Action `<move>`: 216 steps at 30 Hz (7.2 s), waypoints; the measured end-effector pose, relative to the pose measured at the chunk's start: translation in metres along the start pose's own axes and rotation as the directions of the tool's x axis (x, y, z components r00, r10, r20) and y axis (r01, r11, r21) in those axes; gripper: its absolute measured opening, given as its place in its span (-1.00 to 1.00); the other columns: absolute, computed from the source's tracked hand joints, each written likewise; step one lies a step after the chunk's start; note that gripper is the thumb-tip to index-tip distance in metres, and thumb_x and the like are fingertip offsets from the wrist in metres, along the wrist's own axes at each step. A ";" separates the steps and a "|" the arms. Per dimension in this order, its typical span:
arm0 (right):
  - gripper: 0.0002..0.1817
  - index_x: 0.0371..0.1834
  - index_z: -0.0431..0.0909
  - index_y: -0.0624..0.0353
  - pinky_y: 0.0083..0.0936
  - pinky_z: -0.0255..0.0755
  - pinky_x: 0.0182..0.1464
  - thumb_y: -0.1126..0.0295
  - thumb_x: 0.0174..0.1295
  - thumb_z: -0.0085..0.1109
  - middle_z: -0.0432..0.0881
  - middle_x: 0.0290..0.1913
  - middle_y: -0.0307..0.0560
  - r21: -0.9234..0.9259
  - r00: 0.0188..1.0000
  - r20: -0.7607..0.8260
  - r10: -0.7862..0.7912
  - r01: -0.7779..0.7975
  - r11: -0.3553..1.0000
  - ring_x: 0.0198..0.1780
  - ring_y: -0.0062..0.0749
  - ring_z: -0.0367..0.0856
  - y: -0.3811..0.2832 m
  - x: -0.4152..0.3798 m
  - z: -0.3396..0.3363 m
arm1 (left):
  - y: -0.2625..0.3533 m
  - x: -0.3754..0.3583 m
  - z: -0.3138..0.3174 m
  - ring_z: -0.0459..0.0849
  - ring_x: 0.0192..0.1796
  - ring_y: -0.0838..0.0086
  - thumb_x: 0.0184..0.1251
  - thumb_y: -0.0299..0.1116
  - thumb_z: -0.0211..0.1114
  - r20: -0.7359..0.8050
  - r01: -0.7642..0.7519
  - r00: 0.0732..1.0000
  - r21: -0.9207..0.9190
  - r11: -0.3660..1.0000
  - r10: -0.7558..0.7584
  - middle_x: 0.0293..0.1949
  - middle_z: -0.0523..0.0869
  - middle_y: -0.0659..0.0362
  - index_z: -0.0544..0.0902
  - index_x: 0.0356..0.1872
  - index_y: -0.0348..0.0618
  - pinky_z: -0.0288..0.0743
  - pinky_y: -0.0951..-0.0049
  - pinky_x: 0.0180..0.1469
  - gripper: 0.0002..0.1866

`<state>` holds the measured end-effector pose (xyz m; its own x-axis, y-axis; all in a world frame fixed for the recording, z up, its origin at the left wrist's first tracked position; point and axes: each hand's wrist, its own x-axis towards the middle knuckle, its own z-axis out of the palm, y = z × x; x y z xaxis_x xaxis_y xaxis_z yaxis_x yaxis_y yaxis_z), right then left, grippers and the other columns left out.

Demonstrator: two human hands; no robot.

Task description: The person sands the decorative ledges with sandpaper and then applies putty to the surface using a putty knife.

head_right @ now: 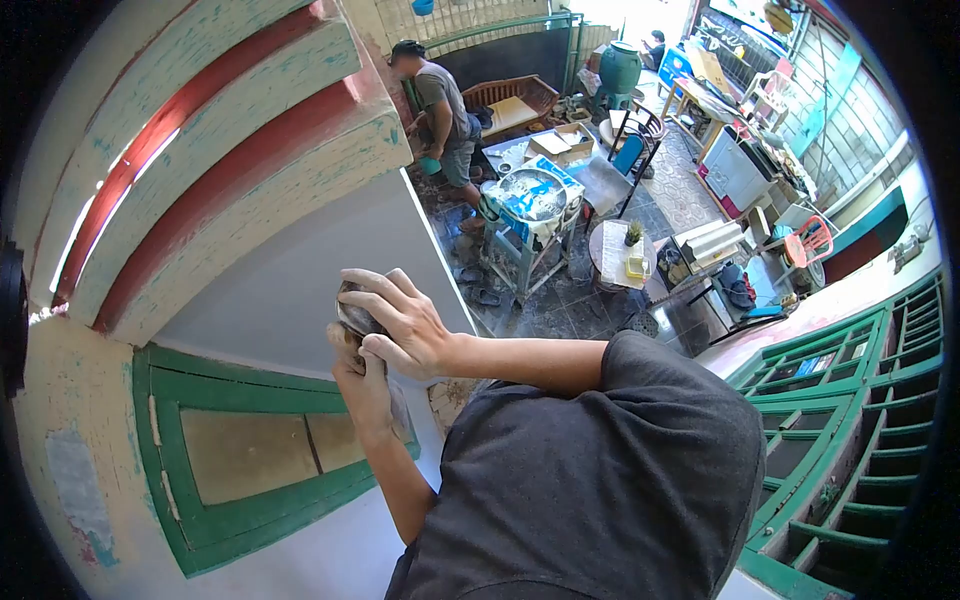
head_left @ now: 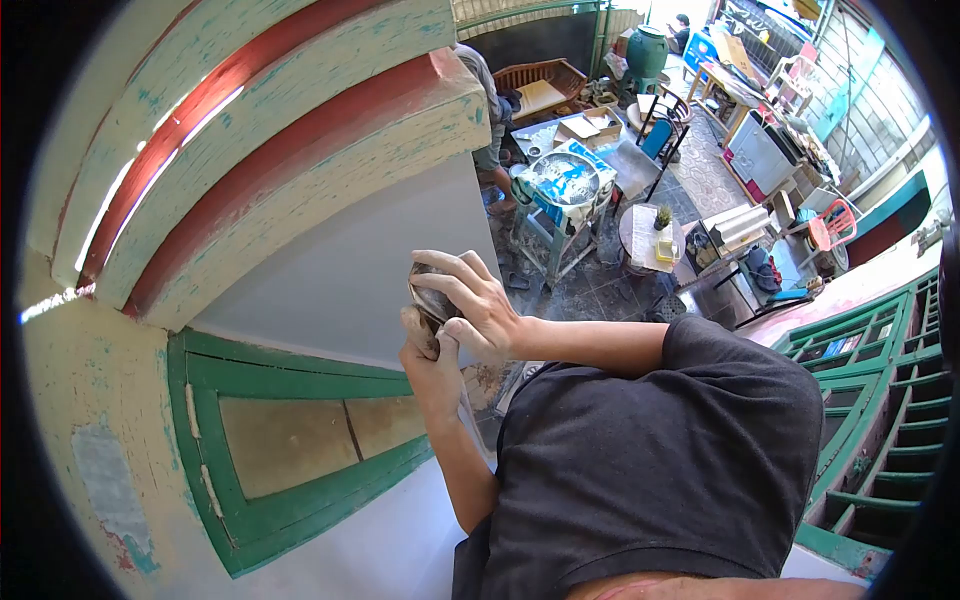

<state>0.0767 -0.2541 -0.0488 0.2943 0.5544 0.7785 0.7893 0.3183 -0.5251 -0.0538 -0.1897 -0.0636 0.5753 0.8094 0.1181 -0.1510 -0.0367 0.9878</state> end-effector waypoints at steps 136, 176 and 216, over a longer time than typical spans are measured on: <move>-0.16 0.40 0.34 0.09 0.09 0.27 0.52 0.24 0.04 0.57 0.27 0.50 0.36 0.247 0.897 0.434 0.083 -0.207 0.947 0.52 0.36 0.29 0.019 -0.018 -0.014 | 0.005 0.003 0.026 0.73 -0.21 0.49 0.34 -0.33 0.56 -0.361 -0.053 0.913 0.351 0.935 0.187 -0.25 0.83 0.09 0.76 -0.21 -0.46 0.64 0.34 -0.14 -0.70; -0.36 0.29 0.66 -0.11 -0.22 0.55 0.06 0.36 0.02 0.51 0.46 0.36 0.27 -0.164 0.853 -0.135 -0.505 0.483 0.860 0.08 -0.04 0.64 0.042 0.099 -0.064 | 0.078 0.069 0.066 0.78 0.01 0.00 0.35 -0.58 0.38 -0.052 -0.453 0.821 0.545 0.705 0.568 0.00 0.73 -0.12 0.69 0.04 -0.38 0.59 0.20 0.10 -0.74; -0.42 0.35 0.65 0.25 -0.47 0.57 0.01 0.52 0.18 0.31 0.72 0.17 -0.09 -0.721 0.534 0.373 -0.759 0.682 0.126 -0.14 -0.33 0.45 -0.059 0.304 -0.040 | 0.118 0.186 -0.070 0.68 0.17 0.15 0.33 -0.48 0.34 -0.120 -0.725 0.254 0.633 0.271 0.960 0.01 0.77 0.12 0.76 -0.07 -0.13 0.24 -0.09 0.56 -0.81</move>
<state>0.1412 -0.1345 0.2325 -0.6429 0.3410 0.6859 0.6881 -0.1361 0.7127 -0.0210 -0.0027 0.0681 -0.0957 0.2404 0.9660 0.0509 -0.9680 0.2459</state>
